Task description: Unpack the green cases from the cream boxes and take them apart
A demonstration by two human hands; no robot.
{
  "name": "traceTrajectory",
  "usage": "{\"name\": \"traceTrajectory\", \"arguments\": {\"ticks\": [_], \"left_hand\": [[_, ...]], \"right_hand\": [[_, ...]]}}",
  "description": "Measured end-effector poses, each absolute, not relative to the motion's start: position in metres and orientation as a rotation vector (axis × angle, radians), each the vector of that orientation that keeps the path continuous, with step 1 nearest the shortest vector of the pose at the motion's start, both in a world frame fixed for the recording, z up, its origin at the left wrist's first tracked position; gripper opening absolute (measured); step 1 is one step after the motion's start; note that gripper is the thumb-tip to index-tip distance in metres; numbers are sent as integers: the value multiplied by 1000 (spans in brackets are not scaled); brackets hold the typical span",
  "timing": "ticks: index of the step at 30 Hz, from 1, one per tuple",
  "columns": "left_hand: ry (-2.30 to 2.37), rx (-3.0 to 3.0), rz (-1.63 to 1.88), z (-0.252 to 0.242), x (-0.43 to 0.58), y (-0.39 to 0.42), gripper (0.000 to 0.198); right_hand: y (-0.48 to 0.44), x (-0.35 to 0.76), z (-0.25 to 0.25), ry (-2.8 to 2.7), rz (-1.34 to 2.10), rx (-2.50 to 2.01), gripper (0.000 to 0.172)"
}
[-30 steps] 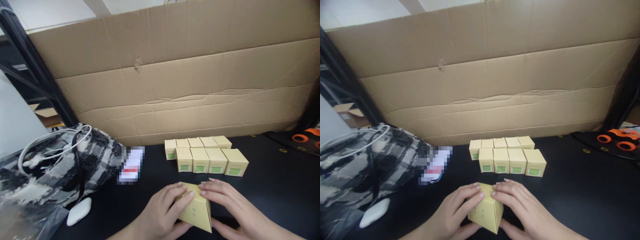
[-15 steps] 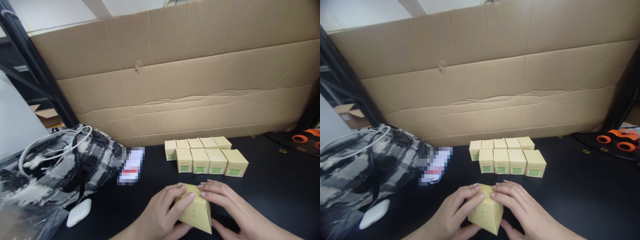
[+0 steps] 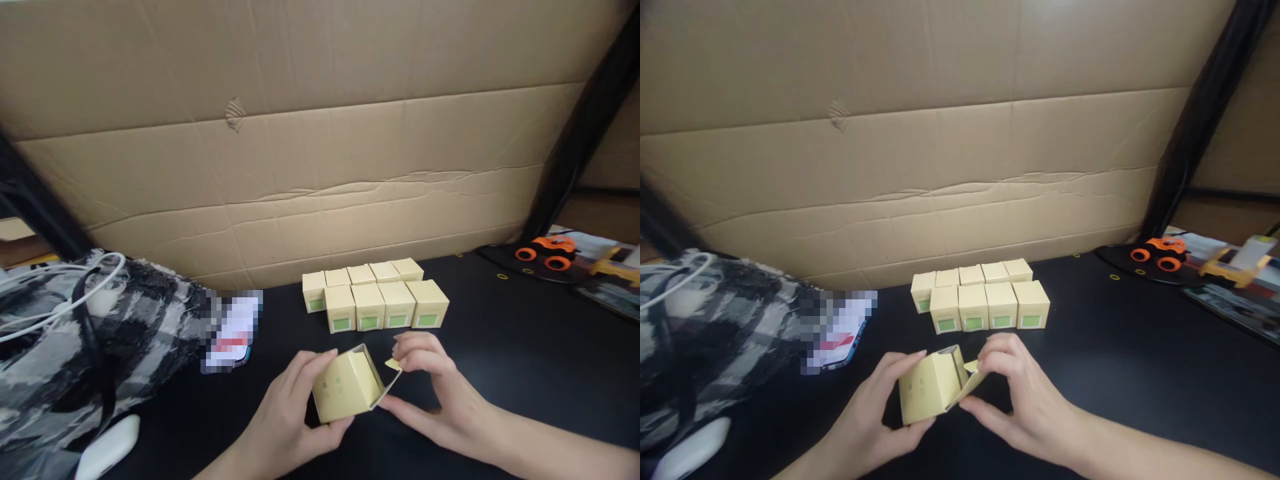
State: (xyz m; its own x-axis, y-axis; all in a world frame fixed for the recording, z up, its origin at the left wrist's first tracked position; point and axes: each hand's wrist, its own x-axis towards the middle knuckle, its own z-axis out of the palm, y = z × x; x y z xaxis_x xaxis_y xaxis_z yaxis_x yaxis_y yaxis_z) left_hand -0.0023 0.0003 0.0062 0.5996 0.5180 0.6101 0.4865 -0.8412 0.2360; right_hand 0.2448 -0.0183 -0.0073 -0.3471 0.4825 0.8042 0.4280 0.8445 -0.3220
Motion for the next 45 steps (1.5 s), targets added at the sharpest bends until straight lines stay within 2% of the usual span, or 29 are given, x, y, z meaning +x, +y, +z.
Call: {"name": "traceTrajectory", "arguments": {"ticks": [5,7,11,13,20,25,30,34,36,40,45], "left_hand": [[932,2725,1078,11,-3,2,77],[839,2797,1112,10,-4,3,76],[671,2950,1230,11,-3,2,69],[700,2974,1169,17,0,-3,67],[976,2892,528,52,5,-20,66],[932,2884,507,56,4,-25,65],[883,2877,617,53,5,-27,57],[866,2759,638,53,4,-28,62],[842,2682,674,51,2,-28,62],[927,2499,745,47,-1,-25,54],[1044,2219,529,59,10,-13,52]], "right_hand": [[-33,251,5,-2248,241,-426,47],[-39,251,11,-2307,306,-389,42],[-43,247,19,-2289,345,-516,44],[-41,244,21,-2304,293,-578,39],[-33,241,27,-2570,37,-534,22],[-34,237,30,-2568,78,-566,28],[-36,235,30,-2584,-172,-512,21],[-36,238,28,-2522,-379,-503,25],[-34,239,28,-2499,-375,-577,28],[-30,242,28,-2497,13,-835,37],[-22,246,18,-2168,902,-845,53]]}}
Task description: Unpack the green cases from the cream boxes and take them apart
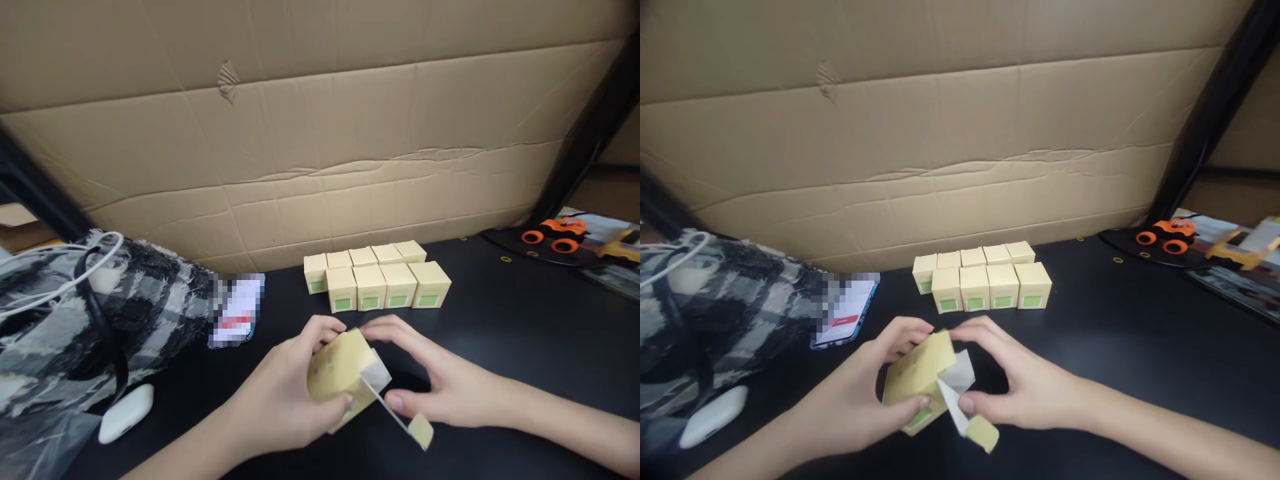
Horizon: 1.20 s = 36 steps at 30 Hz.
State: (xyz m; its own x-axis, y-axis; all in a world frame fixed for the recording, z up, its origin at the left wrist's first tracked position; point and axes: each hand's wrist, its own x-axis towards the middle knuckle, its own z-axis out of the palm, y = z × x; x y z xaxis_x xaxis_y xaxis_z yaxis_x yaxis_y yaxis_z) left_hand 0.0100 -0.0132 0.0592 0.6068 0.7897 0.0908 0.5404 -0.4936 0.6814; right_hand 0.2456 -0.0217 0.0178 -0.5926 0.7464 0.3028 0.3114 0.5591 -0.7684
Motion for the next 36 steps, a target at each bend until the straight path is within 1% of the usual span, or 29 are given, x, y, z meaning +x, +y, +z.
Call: {"name": "traceTrajectory", "arguments": {"ticks": [2,4,5,7,9,11,13,15,17,19,22,23,26,29,31,32,34,36], "left_hand": [[1049,2112,432,74,21,-4,53],[1100,2026,289,93,35,9,52],[1129,2006,206,102,43,15,53],[1181,2013,111,117,57,28,48],[1146,1927,8,126,68,38,40],[1093,1813,-82,127,75,46,32],[1062,1731,-117,124,77,50,28],[1060,1695,-93,119,73,51,31],[1091,1664,-25,114,62,48,37],[1115,1613,59,109,45,43,42],[1029,1454,191,102,14,33,44],[987,1388,267,99,5,30,43],[915,1277,535,89,-14,22,47],[946,1259,790,76,-15,18,49],[943,1257,884,69,-10,17,50],[927,1252,913,66,-6,17,49],[896,1223,964,63,1,16,45],[892,1161,1008,63,7,14,39]], "right_hand": [[-18,246,12,-1869,1329,-723,56],[-16,246,10,-1535,1688,-574,48],[-16,245,10,-1403,1824,-504,46],[-16,246,12,-1271,2034,-398,52],[-17,247,15,-1231,2204,-343,63],[-16,248,16,-1186,2288,-329,69],[-15,248,14,-1089,2305,-369,64],[-14,246,11,-997,2295,-472,57],[-12,245,8,-1008,2203,-624,49],[-10,245,7,-1132,1992,-788,44],[-5,248,9,-1283,1697,-941,45],[-4,250,10,-1309,1643,-958,46],[-4,250,13,-1470,1497,-988,46],[-9,241,15,-1920,1099,-1148,44],[-11,233,14,-2179,785,-1219,42],[-12,230,13,-2248,697,-1218,41],[-10,225,13,-2309,601,-1175,45],[-6,224,14,-2279,491,-1116,55]]}}
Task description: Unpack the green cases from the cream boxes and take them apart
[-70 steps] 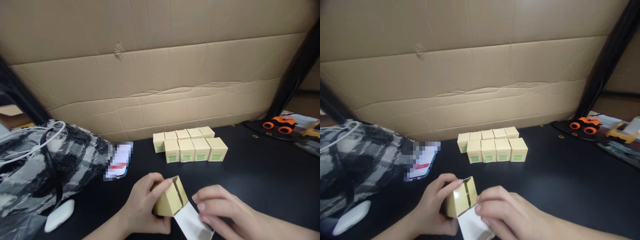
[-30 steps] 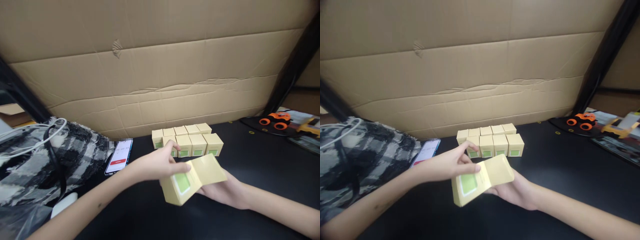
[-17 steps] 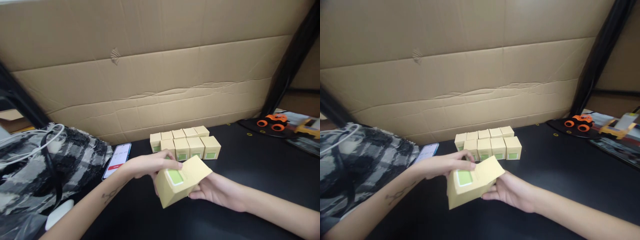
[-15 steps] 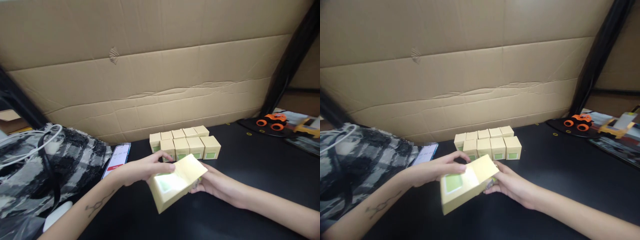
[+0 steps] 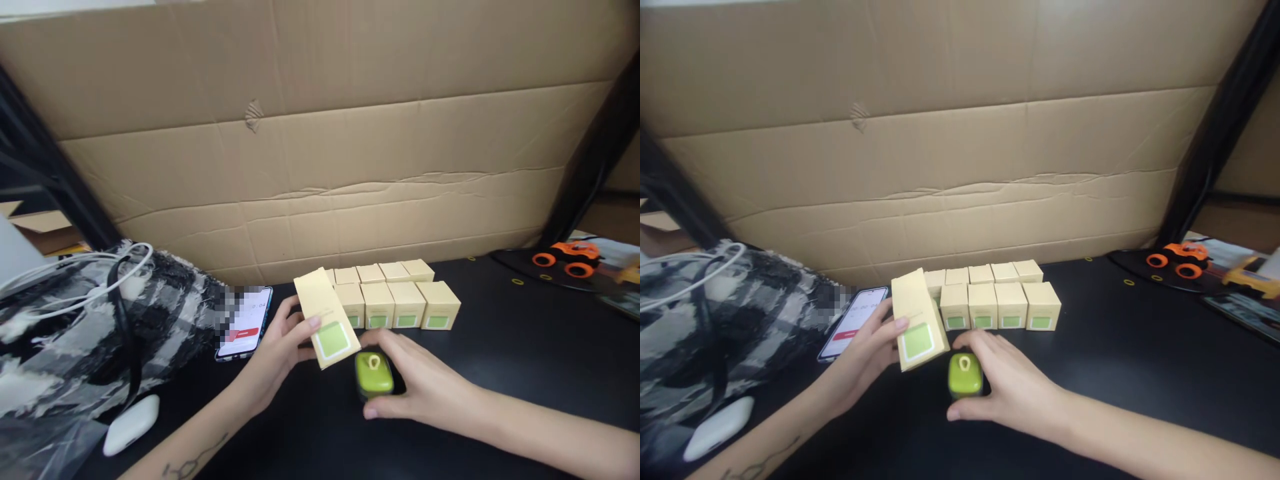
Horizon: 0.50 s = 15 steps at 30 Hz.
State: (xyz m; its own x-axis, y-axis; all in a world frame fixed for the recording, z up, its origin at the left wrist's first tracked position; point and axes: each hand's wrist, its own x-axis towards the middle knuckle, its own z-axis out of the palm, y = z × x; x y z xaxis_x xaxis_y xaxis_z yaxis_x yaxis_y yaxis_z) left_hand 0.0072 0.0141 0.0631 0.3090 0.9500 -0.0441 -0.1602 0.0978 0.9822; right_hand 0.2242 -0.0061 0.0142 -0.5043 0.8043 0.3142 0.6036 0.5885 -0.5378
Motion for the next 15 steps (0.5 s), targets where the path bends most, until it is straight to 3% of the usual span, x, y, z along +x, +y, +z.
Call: {"name": "traceTrajectory", "arguments": {"ticks": [2,6,9,15], "left_hand": [[911,1081,1034,67,12,12,37],[866,1003,966,80,26,16,35],[802,1035,965,90,40,24,34],[841,1033,1051,78,62,30,36]], "right_hand": [[-3,225,19,-2221,250,-994,62],[2,227,37,-2174,-345,-694,58],[6,230,52,-2092,-479,-685,58],[12,243,57,-2160,-792,-603,29]]}}
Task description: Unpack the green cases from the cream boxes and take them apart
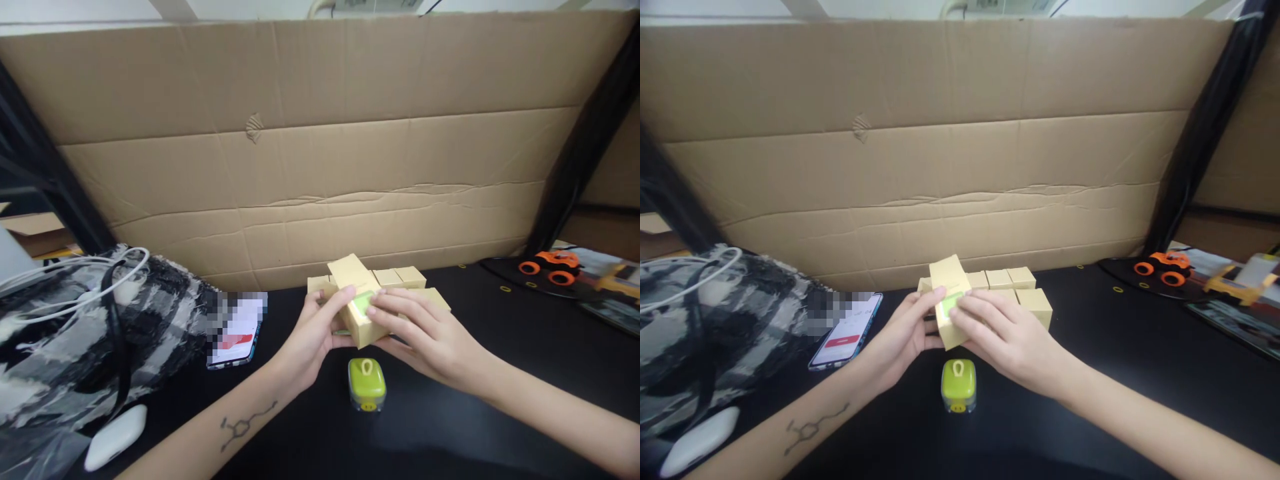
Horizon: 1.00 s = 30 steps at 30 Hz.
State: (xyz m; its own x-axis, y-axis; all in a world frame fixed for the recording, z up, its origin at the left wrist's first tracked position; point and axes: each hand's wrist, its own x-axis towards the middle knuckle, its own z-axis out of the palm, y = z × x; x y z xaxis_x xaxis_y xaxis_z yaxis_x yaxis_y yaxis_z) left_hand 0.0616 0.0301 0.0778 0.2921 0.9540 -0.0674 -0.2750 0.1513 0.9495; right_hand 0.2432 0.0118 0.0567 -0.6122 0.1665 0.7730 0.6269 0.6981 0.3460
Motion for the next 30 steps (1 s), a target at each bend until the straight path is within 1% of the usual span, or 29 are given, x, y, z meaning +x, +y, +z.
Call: {"name": "traceTrajectory", "arguments": {"ticks": [6,8,12,14,16,20,23,26,30], "left_hand": [[844,911,991,59,63,31,34],[806,900,996,63,62,32,34],[758,914,1103,73,60,34,29],[786,944,1174,76,59,34,29],[847,964,1250,76,60,32,33],[946,983,1350,75,62,29,50],[959,1032,1378,76,62,28,57],[953,1140,1400,73,63,28,57],[943,1217,1320,63,67,27,53]], "right_hand": [[19,248,33,-2210,-572,-608,2],[18,249,32,-2213,-617,-594,7],[7,247,44,-2211,-855,-477,17],[0,244,50,-2219,-949,-447,16],[-4,240,52,-2206,-1025,-437,13],[-4,239,51,-2132,-1072,-477,19],[-1,242,51,-2093,-1128,-478,22],[-4,241,52,-2101,-1210,-523,29],[-11,234,57,-2235,-1179,-536,29]]}}
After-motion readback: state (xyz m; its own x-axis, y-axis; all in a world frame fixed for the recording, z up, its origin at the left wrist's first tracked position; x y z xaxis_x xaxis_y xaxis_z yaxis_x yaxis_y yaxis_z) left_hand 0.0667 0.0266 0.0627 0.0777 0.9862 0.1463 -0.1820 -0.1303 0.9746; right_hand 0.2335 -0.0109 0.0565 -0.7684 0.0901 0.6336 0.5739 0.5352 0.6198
